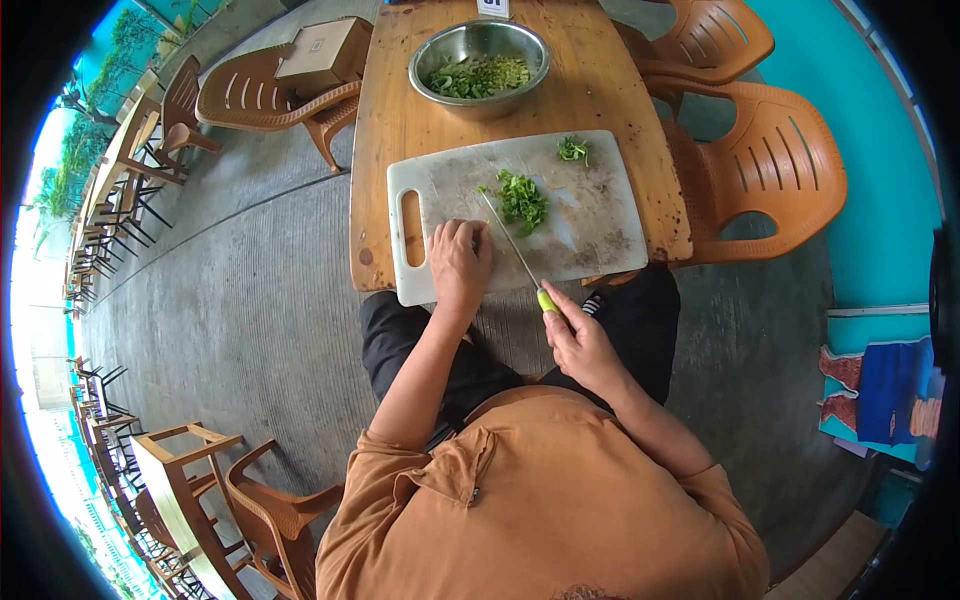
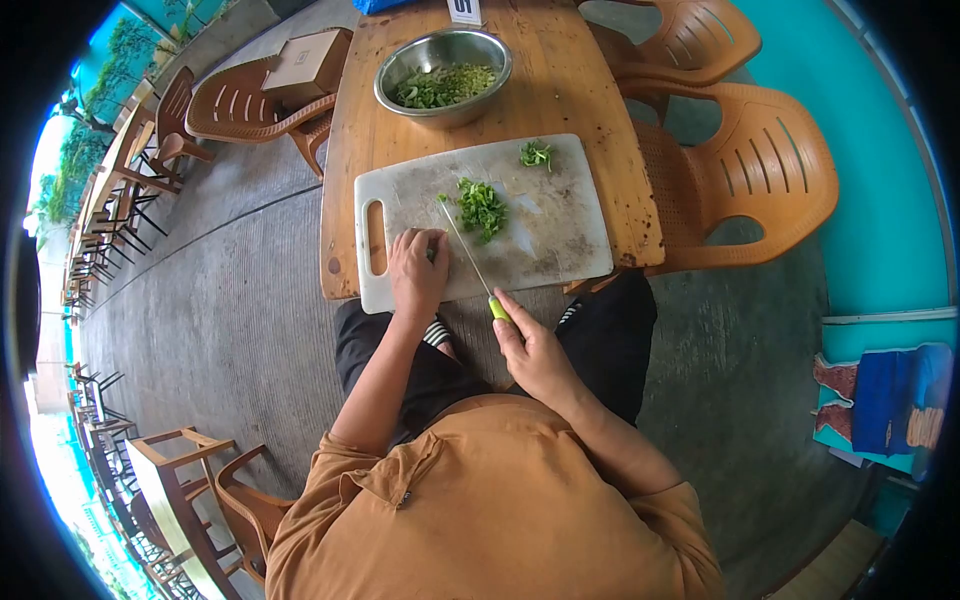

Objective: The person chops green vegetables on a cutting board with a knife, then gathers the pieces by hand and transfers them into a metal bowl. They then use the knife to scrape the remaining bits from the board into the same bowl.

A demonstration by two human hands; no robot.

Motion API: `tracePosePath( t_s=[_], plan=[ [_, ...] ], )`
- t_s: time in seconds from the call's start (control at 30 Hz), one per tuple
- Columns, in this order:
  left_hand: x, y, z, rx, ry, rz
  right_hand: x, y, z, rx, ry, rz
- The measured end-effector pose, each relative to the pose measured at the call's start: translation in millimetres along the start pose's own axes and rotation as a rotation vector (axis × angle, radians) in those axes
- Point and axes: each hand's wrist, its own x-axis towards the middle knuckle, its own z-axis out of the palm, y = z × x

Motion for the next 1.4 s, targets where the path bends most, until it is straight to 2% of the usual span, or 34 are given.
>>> tracePosePath(
  t_s=[0.03, 0.1, 0.23, 0.73, 0.8, 0.83, 0.9, 0.93, 1.13, 1.2, 1.4],
  plan=[
    [0.7, 1.0, -0.4, 0.008, 0.001, 0.008, -2.0, -2.4, -3.0, 0.001, 0.001, -0.003],
    [2.2, 1.3, -0.5, 0.011, -0.006, 0.015, -7.6, -9.6, -8.2, 0.194, -0.061, 0.087],
    [2.9, 2.4, 0.9, 0.045, 0.001, 0.046, -12.5, -15.4, -7.3, 0.248, -0.057, 0.146],
    [2.2, 6.2, -3.8, 0.013, 0.018, 0.062, -14.3, -1.5, -0.6, 0.157, -0.040, 0.140],
    [2.0, 4.2, -2.8, 0.008, 0.022, 0.065, -12.2, -1.3, -2.1, -0.025, -0.047, 0.175],
    [1.6, 3.1, -2.3, 0.003, 0.026, 0.069, -9.3, 2.6, -0.3, -0.025, -0.045, 0.176],
    [0.4, 1.8, -2.3, 0.005, 0.020, 0.072, 0.2, 13.3, 9.1, -0.253, 0.035, -0.113],
    [0.2, 2.1, -2.0, 0.008, 0.015, 0.076, 4.8, 15.0, 13.6, -0.252, 0.038, -0.114],
    [-0.4, 2.0, 0.4, -0.042, 0.059, 0.016, 21.4, 15.0, 19.8, -0.156, 0.052, -0.165],
    [-0.8, 1.2, -1.0, -0.031, 0.054, 0.011, 18.4, 10.2, 14.9, -0.076, 0.038, -0.045],
    [0.0, 2.1, -0.5, -0.019, 0.051, 0.013, -5.8, -12.4, 9.9, 0.154, -0.018, 0.092]
  ],
)
